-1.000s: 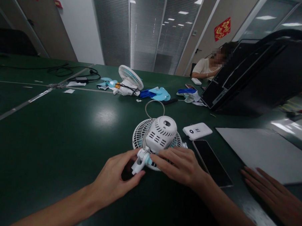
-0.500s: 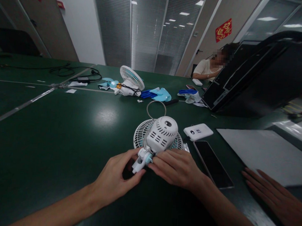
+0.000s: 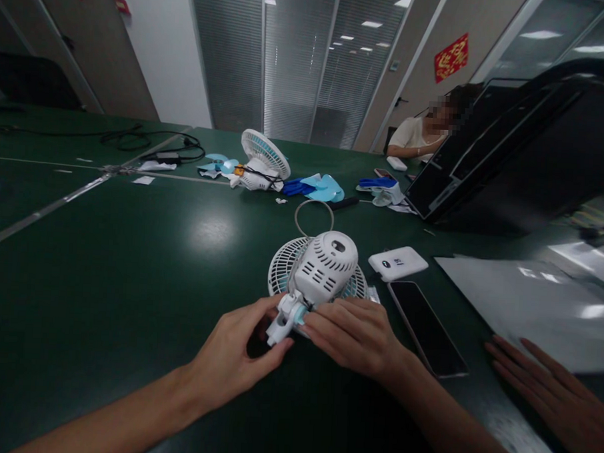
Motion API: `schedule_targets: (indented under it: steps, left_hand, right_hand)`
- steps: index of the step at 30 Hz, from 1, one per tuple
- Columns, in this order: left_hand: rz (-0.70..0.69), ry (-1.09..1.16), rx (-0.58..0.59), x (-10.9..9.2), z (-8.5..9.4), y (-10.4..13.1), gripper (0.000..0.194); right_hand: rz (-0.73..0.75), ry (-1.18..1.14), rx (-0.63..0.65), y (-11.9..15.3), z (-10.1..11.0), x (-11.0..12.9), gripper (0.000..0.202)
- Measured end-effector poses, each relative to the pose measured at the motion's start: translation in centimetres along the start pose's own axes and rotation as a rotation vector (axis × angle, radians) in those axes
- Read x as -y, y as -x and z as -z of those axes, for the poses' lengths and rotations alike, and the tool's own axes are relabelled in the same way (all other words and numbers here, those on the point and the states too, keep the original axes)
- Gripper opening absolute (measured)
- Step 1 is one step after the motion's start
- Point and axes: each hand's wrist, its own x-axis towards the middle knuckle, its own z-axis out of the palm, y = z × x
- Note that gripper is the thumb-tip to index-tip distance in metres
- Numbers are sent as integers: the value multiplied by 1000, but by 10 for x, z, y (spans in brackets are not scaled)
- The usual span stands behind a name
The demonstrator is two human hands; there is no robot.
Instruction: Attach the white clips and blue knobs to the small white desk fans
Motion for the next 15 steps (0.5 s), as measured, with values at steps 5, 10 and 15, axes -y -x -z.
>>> schedule_targets:
  steps: [5, 10, 15]
  left_hand:
    - [-35, -45, -6, -1, -1, 1, 52]
    - [-11, -139, -46, -9, 2, -7, 62]
    - [-54, -342, 115, -11, 7, -22, 52]
  right_hand:
    - [-125, 8, -38, -4, -8, 9, 13]
    - [-205, 58, -56, -6, -15, 17, 27]
    - [-170, 2, -39, 1, -18, 13, 25]
